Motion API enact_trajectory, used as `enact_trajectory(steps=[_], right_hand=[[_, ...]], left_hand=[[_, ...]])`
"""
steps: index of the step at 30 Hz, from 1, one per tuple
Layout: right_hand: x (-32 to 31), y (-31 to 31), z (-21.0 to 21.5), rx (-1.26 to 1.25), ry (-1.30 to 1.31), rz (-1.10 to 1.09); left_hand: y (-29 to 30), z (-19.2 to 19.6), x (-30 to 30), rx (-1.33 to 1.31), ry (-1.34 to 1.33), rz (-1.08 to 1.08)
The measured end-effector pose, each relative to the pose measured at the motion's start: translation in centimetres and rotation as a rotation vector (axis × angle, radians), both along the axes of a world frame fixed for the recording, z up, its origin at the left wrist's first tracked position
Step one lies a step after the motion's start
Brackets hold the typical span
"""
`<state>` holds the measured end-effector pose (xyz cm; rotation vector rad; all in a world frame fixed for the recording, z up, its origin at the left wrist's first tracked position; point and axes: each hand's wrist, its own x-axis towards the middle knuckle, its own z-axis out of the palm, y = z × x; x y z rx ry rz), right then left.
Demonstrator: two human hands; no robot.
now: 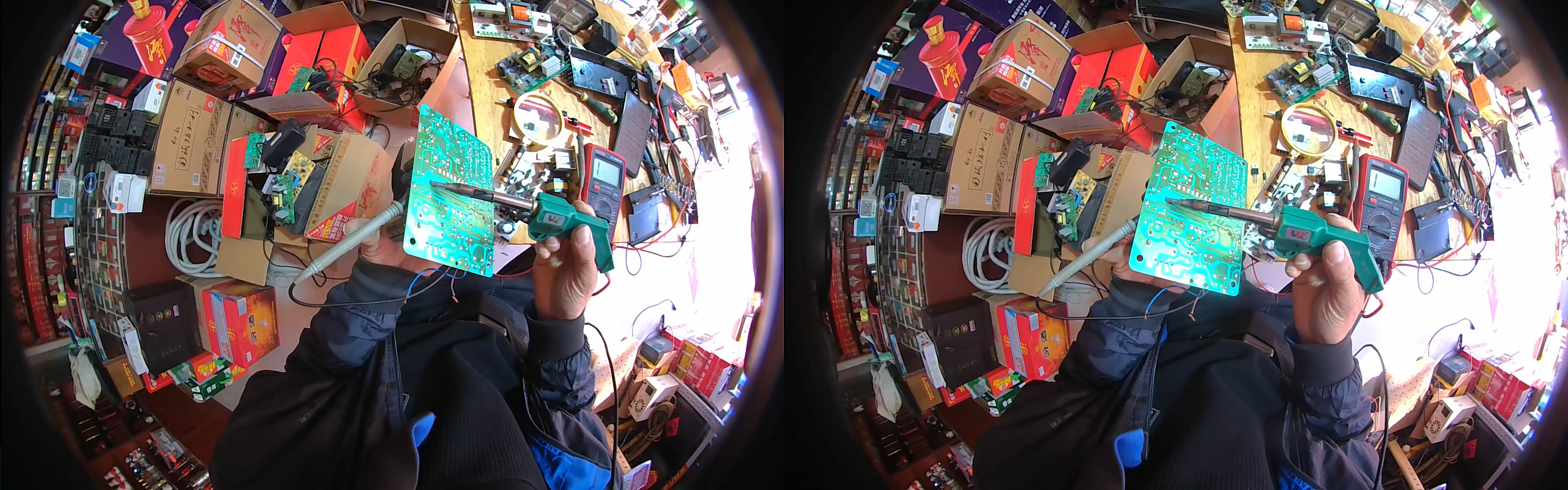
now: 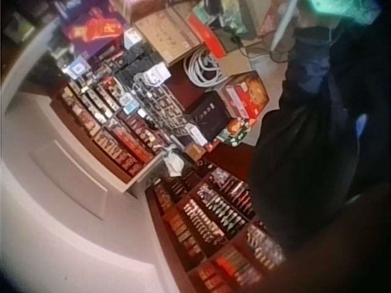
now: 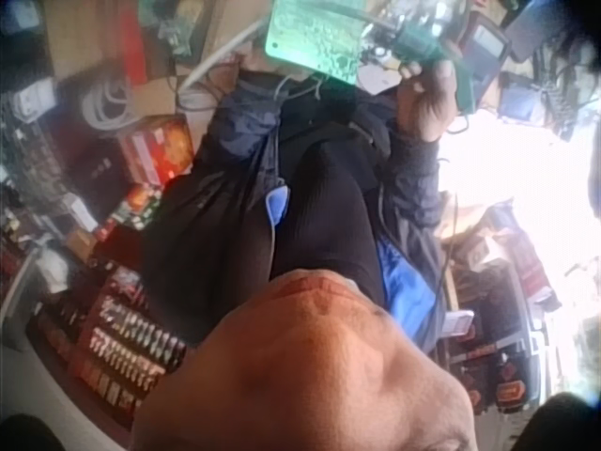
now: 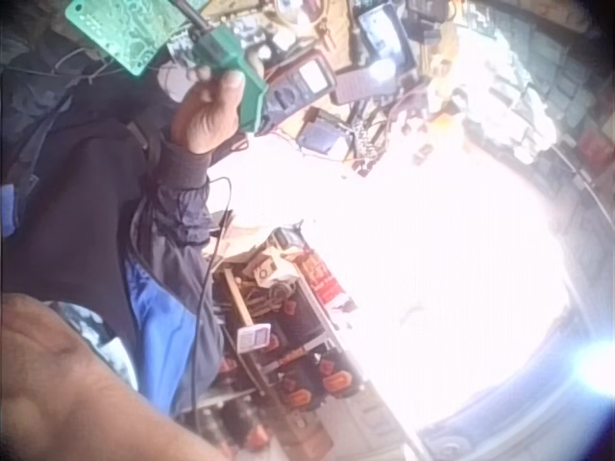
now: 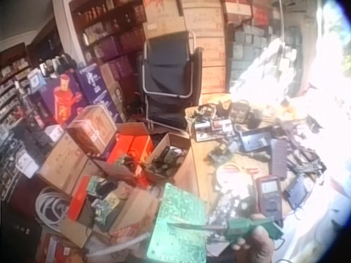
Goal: The person sits on the floor and uses a soldering iron to work on a green circuit board. They then use a multimeter to test components on the board and a small electronic part, placing the tools and parts on the floor or a nearby table during the process.
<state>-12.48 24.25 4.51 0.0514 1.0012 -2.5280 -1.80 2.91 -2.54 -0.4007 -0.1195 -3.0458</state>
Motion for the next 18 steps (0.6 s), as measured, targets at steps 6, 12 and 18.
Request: enact_trajectory(steps=[6, 12, 18], right_hand=[[-0.03, -0.02, -0.09, 0.016, 0.037, -0.010], [0.08, -0.04, 0.01, 0.030, 0.030, -0.027], [0.10, -0.01, 0.00, 0.021, 0.024, -0.042]], left_hand=[[0.00, 0.05, 0.31, -0.067, -0.078, 0.022], [0.25, 0.22, -0.16, -0.049, 0.007, 0.016], [0.01, 0.14, -0.06, -0.214, -0.042, 0.076]])
